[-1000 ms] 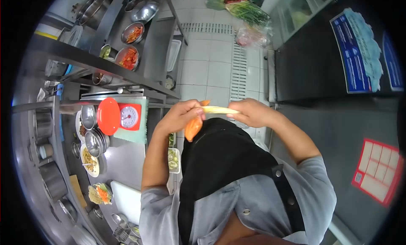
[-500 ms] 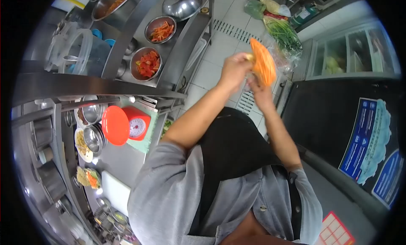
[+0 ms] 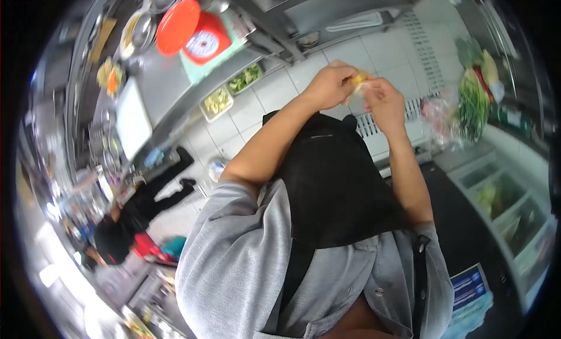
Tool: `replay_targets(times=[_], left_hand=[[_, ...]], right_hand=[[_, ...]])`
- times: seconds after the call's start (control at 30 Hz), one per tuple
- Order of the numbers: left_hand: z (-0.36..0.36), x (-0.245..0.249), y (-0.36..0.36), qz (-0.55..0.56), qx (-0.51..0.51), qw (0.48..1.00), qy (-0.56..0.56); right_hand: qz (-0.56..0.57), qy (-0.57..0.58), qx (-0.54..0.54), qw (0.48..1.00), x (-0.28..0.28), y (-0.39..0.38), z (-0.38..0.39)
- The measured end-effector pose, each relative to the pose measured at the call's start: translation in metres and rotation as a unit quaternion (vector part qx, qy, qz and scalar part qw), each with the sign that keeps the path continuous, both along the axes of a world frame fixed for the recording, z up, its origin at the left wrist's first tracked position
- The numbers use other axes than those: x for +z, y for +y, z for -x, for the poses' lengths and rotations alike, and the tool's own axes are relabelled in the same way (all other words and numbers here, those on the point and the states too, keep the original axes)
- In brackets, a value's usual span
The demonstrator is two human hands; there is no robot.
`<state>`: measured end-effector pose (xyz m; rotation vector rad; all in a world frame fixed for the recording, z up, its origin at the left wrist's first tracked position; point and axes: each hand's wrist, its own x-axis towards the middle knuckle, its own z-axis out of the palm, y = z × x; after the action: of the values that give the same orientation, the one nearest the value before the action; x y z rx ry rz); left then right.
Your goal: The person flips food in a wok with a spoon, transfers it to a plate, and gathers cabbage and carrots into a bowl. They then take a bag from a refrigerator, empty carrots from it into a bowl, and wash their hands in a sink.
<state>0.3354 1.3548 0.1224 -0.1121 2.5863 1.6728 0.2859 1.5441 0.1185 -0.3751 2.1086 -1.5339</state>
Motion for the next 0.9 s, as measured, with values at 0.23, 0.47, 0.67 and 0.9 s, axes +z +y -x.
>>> replay_targets(times=[0.23, 0.47, 0.67, 0.9], left_hand=[[-0.115, -0.012, -0.019, -0.333, 0.121, 0.923, -0.149], [-0.217, -0.075, -0.072, -0.426, 0.183, 0.883, -0.07], [-0.263, -0.165, -0.134, -0.053, 0.446, 0.888, -0.097], [-0.272, -0.299, -0.302, -0.072, 0.596, 0.793, 0.103]], right_hand=[[0.021, 0.092, 0.196, 0.976, -0.027, -0.054, -0.031], [-0.11, -0.186, 0.384, 0.898, -0.055, -0.125, -0.089], [-0.142, 0.007, 0.468, 0.872, -0.097, -0.226, -0.159], [-0.174, -0.195, 0.319, 0.911, -0.128, -0.205, -0.169]])
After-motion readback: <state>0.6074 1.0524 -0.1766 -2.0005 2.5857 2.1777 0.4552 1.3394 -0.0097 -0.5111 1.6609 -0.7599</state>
